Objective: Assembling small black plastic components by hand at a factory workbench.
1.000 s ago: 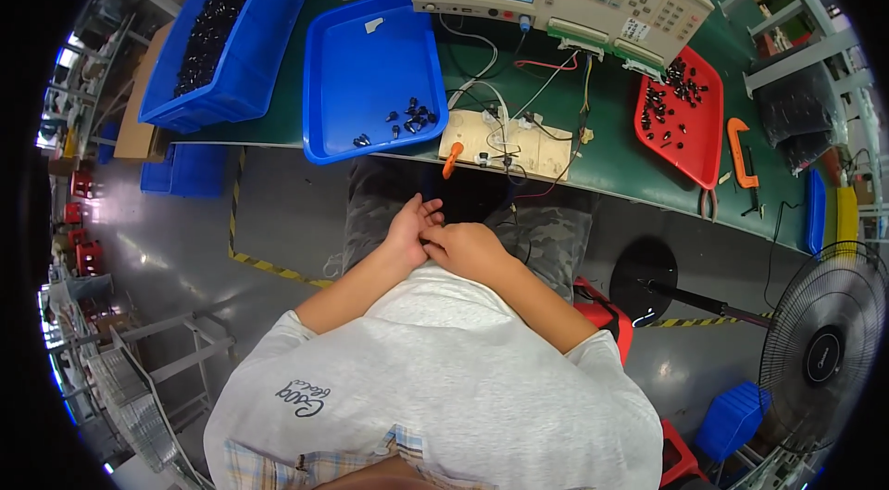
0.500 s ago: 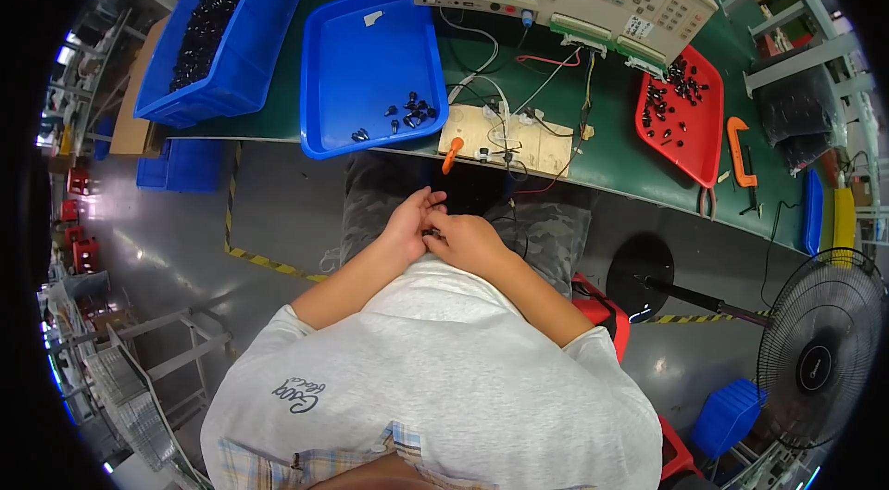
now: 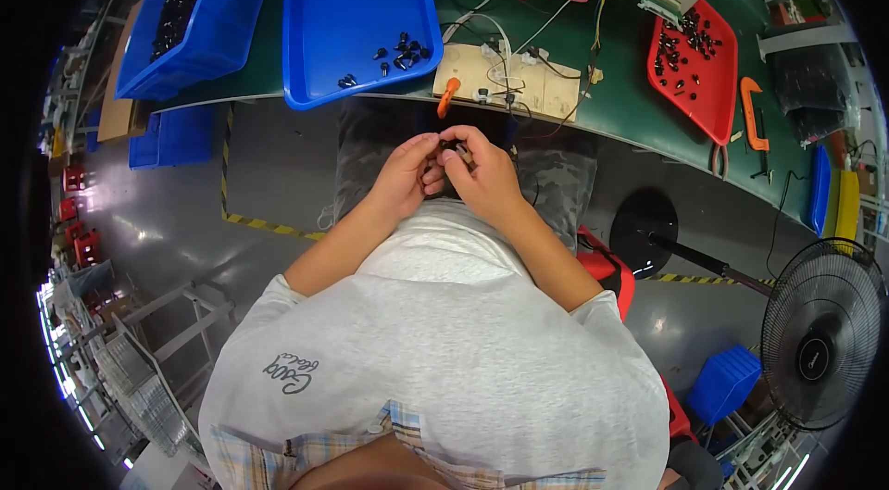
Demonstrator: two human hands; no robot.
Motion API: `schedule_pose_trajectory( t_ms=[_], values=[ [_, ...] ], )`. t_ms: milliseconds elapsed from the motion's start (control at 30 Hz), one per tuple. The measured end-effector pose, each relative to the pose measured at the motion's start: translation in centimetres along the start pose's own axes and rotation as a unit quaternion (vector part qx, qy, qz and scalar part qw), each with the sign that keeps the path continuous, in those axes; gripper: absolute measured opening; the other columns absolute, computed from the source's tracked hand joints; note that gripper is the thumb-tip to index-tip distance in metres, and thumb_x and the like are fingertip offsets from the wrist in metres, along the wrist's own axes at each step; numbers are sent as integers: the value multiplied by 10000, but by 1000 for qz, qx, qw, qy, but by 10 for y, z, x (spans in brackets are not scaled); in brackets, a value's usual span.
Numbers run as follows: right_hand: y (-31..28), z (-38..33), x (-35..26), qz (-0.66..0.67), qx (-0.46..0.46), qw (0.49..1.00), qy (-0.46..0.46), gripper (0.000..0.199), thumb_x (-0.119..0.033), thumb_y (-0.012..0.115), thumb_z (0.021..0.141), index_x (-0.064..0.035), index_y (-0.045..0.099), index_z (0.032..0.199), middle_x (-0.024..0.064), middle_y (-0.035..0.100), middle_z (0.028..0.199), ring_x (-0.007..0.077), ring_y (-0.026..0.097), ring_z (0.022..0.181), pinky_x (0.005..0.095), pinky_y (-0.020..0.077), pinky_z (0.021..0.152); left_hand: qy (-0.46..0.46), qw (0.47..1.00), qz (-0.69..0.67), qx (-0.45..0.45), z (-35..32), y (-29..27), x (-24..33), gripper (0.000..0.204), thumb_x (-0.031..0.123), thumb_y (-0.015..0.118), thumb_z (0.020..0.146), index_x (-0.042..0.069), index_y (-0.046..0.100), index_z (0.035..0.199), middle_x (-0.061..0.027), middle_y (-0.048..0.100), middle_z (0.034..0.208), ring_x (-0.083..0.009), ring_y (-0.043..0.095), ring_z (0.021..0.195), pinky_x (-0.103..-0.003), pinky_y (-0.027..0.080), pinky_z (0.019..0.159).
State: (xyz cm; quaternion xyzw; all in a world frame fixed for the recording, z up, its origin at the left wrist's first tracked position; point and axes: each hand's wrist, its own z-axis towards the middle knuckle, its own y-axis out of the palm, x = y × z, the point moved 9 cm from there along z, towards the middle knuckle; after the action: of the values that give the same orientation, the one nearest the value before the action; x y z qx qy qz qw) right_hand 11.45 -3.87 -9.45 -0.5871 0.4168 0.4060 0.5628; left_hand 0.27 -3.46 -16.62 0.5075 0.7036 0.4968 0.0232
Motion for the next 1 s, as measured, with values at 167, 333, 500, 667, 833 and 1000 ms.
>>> schedule_pose_trajectory(
  t_ms=[167,333,500,667,833,1000],
  values=[
    [14,-4,3,198,-74,976,52,451,-102,420,971,-74,409,1421,-4,532,758,53,392,535,204,330,499,13,1000,9,-7,1,1,2,148,229,602,982,86,591,942,1,568,771,-60,436,550,-213,340,467],
    [25,-10,5,340,-143,909,196,491,-119,405,982,-102,352,1470,-10,500,736,45,347,513,201,278,450,51,998,36,18,-3,1,8,130,199,595,989,72,619,978,-5,583,738,-48,445,533,-199,328,449],
    [33,-15,16,358,-159,893,222,498,-114,412,980,-109,346,1473,-14,495,722,35,336,490,196,259,418,61,993,94,23,-5,4,6,150,195,564,1003,60,626,1016,-17,581,733,-59,430,516,-211,348,455],
    [19,-9,34,414,-12,880,234,305,-183,459,1011,-86,521,1293,-26,470,684,32,321,450,200,232,383,43,994,87,41,-3,3,-4,179,227,566,1000,61,613,1049,-19,564,789,-69,424,544,-219,341,467],
    [1,9,38,465,79,855,213,217,-256,483,1026,-74,562,1112,-31,405,641,48,317,430,205,242,369,-56,987,24,147,0,-30,-20,268,132,555,925,72,534,1186,-36,553,888,-106,459,631,-252,368,506],
    [6,10,36,474,88,852,204,199,-239,482,1026,-70,567,1087,-31,404,631,48,309,423,210,238,367,-119,977,-38,170,3,-52,-40,477,-24,485,807,62,421,1272,-98,562,963,-162,519,689,-277,434,552]
  ],
)
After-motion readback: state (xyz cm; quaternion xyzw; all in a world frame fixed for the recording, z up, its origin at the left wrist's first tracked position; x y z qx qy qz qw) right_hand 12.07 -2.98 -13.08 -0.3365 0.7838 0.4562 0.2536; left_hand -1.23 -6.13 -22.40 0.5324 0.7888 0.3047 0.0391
